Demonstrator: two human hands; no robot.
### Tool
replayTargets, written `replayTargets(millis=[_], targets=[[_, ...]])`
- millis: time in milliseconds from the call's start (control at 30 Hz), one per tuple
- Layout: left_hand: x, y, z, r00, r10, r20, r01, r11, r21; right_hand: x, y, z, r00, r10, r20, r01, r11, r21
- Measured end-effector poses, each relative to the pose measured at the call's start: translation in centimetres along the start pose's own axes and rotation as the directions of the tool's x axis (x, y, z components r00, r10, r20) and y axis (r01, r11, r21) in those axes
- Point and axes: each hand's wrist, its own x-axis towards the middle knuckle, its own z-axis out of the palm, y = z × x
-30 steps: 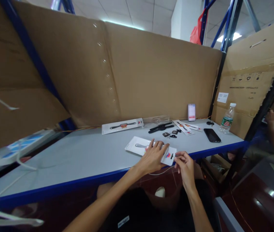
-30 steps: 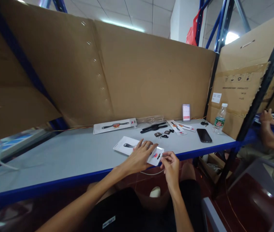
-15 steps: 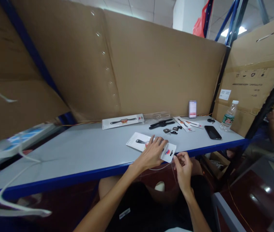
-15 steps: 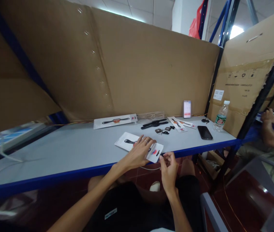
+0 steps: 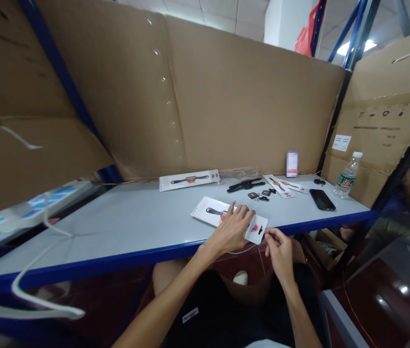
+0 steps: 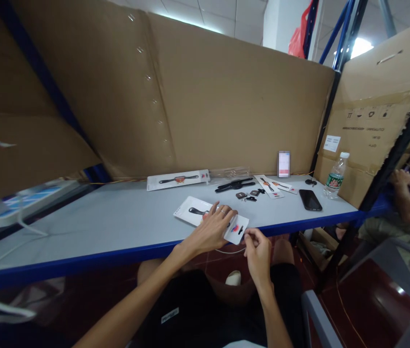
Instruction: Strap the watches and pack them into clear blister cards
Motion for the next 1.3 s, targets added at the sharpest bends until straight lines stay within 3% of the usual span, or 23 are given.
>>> replayTargets(millis=[100,267,433,533,567,633,700,733,833,900,1100,1200,1300], targets=[[0.0,-0.2,0.2,1.000,0.002,-0.002,-0.002,1.000,0.002,0.3,-0.4,0.0,1.000,0.002,0.019,0.000,0.996,-0.093],[0.5,-0.4,0.3,0.999,0.037,0.023,-0.037,0.999,0.015,0.9,-0.9,0.7,0.989,-0.142,-0.052,0.108,0.905,-0.412],[-0.3,-2.1,-0.4,0.996,0.086,0.011,-0.085,0.992,-0.090,1.4,-0.9,0.8,0.980,-0.186,-0.067,0.133,0.873,-0.470],[-2.3,-5.4,-1.1,0.991,-0.084,-0.103,0.068,0.986,-0.149,1.4,-0.9,0.6,0.981,-0.177,-0.078,0.122,0.878,-0.463],[-3.0,-6.8,-1.4,0.968,-0.199,-0.153,0.176,0.973,-0.152,1.4,-0.8,0.6,0.982,-0.171,-0.080,0.115,0.879,-0.463],[-4.3,-9.6,-2.1,0.871,-0.448,-0.203,0.426,0.893,-0.145,1.5,-0.8,0.5,0.982,-0.167,-0.084,0.109,0.877,-0.469],[-4.9,-11.9,-2.6,0.783,-0.609,-0.129,0.596,0.793,-0.126,1.5,-0.7,0.5,0.981,-0.174,-0.089,0.111,0.871,-0.478],[-4.9,-12.7,-2.8,0.767,-0.639,-0.065,0.631,0.768,-0.109,1.6,-0.7,0.5,0.980,-0.178,-0.091,0.113,0.869,-0.482],[-3.9,-13.5,-3.2,0.778,-0.617,0.118,0.623,0.782,-0.014,1.6,-0.7,0.6,0.979,-0.186,-0.086,0.122,0.866,-0.486],[-3.2,-13.1,-3.2,0.772,-0.611,0.177,0.607,0.790,0.085,1.5,-0.7,0.6,0.978,-0.193,-0.081,0.130,0.863,-0.487],[-2.0,-12.5,-2.6,0.772,-0.603,0.203,0.542,0.790,0.286,1.7,-0.7,1.3,0.980,-0.185,-0.070,0.128,0.862,-0.491],[-1.5,-13.9,-2.4,0.761,-0.615,0.205,0.535,0.774,0.338,2.7,-0.9,1.5,0.977,-0.186,-0.107,0.102,0.842,-0.530],[-1.2,-15.8,-2.2,0.723,-0.669,0.174,0.581,0.724,0.372,4.2,-0.9,0.8,0.969,-0.197,-0.150,0.085,0.833,-0.547]])
